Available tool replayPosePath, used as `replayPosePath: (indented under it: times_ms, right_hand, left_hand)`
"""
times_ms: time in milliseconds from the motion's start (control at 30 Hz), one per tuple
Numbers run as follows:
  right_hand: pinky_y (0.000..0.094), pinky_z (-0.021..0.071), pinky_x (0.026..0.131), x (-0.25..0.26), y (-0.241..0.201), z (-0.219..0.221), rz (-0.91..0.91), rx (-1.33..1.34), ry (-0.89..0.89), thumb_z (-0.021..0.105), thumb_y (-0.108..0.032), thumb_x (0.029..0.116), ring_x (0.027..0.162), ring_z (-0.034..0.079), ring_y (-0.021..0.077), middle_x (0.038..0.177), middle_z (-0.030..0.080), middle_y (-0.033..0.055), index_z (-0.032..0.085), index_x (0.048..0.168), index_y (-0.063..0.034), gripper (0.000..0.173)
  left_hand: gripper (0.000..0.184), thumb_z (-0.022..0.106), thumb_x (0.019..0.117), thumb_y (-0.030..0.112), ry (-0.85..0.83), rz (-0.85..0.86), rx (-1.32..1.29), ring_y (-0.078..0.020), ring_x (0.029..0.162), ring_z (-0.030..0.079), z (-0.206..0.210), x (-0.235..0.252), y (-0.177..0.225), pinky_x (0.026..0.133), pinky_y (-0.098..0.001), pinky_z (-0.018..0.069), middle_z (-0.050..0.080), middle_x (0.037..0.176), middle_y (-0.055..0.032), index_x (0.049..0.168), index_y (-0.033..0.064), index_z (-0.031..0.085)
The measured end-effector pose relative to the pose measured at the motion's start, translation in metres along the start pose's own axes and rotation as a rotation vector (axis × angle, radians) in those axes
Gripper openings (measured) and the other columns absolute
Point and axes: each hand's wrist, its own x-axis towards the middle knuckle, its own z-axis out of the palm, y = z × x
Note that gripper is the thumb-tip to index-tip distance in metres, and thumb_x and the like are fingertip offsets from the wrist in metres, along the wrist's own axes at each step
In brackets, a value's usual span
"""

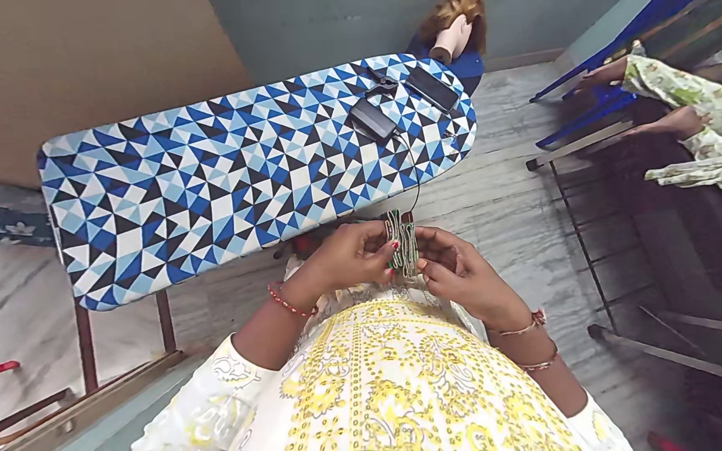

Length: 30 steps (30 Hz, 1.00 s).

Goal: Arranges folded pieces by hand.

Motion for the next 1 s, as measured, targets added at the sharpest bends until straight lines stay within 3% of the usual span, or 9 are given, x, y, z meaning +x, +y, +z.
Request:
replayPosePath:
  times_ms: [133,300,467,700,867,933,1000]
  right_hand:
    - [0.0212,0.0603,0.082,0.0,0.002,0.002,0.003,0.01,0.005,0.071,-0.009,0.0856,0.094,0.07,0.0055,0.111,0.067,0.0029,0.052,0.131,0.0041,0.051]
    - [0.0216,0.061,0.08,-0.001,0.004,0.005,0.005,-0.011,0.032,0.072,-0.007,0.0841,0.092,0.07,0.0065,0.108,0.068,0.0034,0.053,0.129,0.0028,0.05]
    - [0.021,0.0609,0.08,-0.001,0.008,0.01,-0.046,-0.115,0.067,0.08,-0.018,0.0804,0.092,0.07,0.0056,0.108,0.067,0.0042,0.053,0.126,0.0028,0.057]
    - [0.0209,0.0611,0.079,-0.002,0.007,0.01,-0.046,-0.14,0.075,0.074,-0.008,0.0788,0.091,0.07,0.0059,0.108,0.066,0.005,0.051,0.129,0.0025,0.056]
    - [0.0223,0.0617,0.074,-0.005,0.012,0.012,-0.168,-0.177,0.149,0.07,-0.007,0.0809,0.087,0.071,0.0069,0.114,0.064,0.0063,0.035,0.143,-0.001,0.071]
    - [0.0214,0.0611,0.075,-0.006,0.013,0.012,-0.23,-0.203,0.135,0.069,-0.006,0.0839,0.088,0.07,0.0056,0.119,0.063,0.0071,0.04,0.142,-0.0025,0.065]
    - [0.0215,0.0609,0.078,-0.006,0.013,0.012,-0.255,-0.244,0.132,0.067,-0.006,0.0858,0.091,0.069,0.0056,0.12,0.063,0.0086,0.053,0.135,-0.0014,0.051]
  left_hand:
    - [0.014,0.062,0.0984,0.015,0.002,0.009,-0.011,0.0073,0.076,0.064,0.0,-0.002,-0.001,0.072,-0.013,0.055,0.07,0.087,0.0042,0.101,0.0015,0.066]
    - [0.014,0.063,0.0975,0.013,-0.001,-0.014,-0.027,0.0078,0.077,0.064,0.001,-0.003,0.001,0.072,-0.0121,0.0547,0.07,0.088,0.0046,0.103,0.0013,0.066]
    - [0.016,0.063,0.098,0.017,-0.004,-0.02,0.0,0.0073,0.075,0.063,0.003,-0.005,0.001,0.071,-0.0132,0.0542,0.069,0.086,0.0054,0.103,0.0023,0.066]
    - [0.016,0.062,0.0978,0.017,-0.03,-0.011,0.011,0.0079,0.075,0.063,0.002,-0.005,-0.001,0.071,-0.0131,0.0547,0.069,0.087,0.0058,0.104,0.0026,0.066]
    - [0.019,0.061,0.0976,0.017,-0.029,0.006,-0.001,0.0072,0.077,0.064,0.003,-0.004,-0.003,0.073,-0.0133,0.0552,0.069,0.089,0.0043,0.106,0.0006,0.066]
    - [0.02,0.062,0.097,0.017,-0.031,0.007,-0.012,0.0074,0.079,0.065,0.003,-0.004,-0.003,0.074,-0.0137,0.0555,0.07,0.091,0.0048,0.108,0.0014,0.067]
    - [0.019,0.062,0.0961,0.017,-0.027,-0.006,-0.01,0.0073,0.079,0.064,0.003,-0.003,-0.003,0.074,-0.0139,0.0555,0.07,0.091,0.005,0.107,0.0016,0.067]
